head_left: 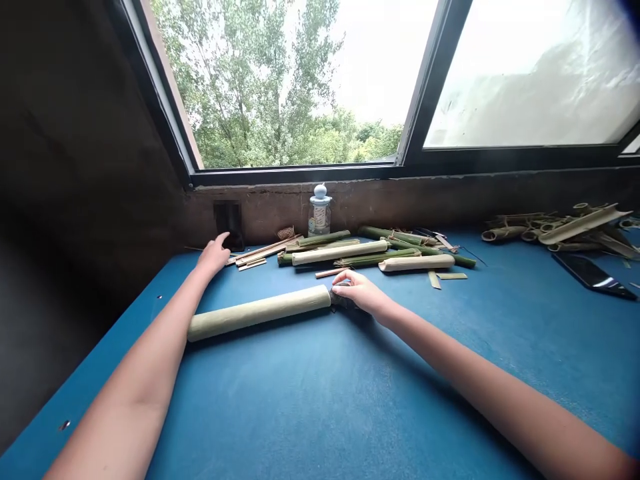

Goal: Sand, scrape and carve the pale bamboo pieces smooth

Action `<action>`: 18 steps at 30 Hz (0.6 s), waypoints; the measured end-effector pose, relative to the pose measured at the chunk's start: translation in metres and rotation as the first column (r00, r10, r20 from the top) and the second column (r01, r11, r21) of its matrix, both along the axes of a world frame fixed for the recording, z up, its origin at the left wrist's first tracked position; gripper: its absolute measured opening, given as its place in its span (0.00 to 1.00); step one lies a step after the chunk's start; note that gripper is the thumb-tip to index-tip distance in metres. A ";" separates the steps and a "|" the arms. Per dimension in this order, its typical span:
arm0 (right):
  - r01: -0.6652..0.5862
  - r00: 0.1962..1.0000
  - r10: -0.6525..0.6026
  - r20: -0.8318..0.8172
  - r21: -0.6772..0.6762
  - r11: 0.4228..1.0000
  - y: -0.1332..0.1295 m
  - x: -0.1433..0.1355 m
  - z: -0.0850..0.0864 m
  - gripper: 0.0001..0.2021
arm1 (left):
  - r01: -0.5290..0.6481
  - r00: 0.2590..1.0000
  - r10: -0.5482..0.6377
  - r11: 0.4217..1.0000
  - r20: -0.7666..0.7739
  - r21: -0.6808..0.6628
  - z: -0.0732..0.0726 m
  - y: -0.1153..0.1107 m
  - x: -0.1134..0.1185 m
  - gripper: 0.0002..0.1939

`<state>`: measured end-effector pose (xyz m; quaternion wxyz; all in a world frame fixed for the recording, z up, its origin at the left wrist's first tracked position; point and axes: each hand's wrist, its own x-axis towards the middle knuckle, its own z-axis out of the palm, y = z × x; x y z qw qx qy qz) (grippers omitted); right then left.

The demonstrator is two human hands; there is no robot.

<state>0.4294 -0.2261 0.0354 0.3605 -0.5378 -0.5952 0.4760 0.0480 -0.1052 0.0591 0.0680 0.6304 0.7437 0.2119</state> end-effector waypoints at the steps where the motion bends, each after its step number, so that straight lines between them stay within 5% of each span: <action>1: 0.008 1.000 -0.008 0.004 0.005 1.000 0.001 -0.001 -0.001 0.10 | 0.001 1.000 0.000 1.000 0.006 -0.013 -0.001 0.004 0.000 0.37; 7: 0.003 1.000 -0.004 0.022 0.017 1.000 0.006 -0.001 -0.006 0.11 | -0.004 0.999 0.006 0.999 0.048 -0.036 0.003 0.002 0.004 0.43; 11: -0.022 1.000 0.020 0.022 0.065 0.998 0.003 -0.001 -0.009 0.12 | 0.014 0.995 -0.009 0.999 0.103 -0.053 0.024 -0.012 0.021 0.42; 14: -0.037 0.999 0.034 0.029 0.110 0.993 0.002 0.000 -0.013 0.12 | 0.137 0.975 -0.107 0.979 0.194 -0.151 0.043 -0.044 0.048 0.32; 16: -0.031 0.999 0.026 0.036 0.145 0.989 0.001 0.001 -0.015 0.11 | 0.331 0.931 -0.267 0.905 0.250 -0.268 0.049 -0.081 0.071 0.27; 18: -0.016 0.999 0.007 0.048 0.188 0.982 -0.001 0.000 -0.016 0.09 | 0.555 0.820 -0.551 0.704 0.152 -0.442 0.046 -0.122 0.094 0.31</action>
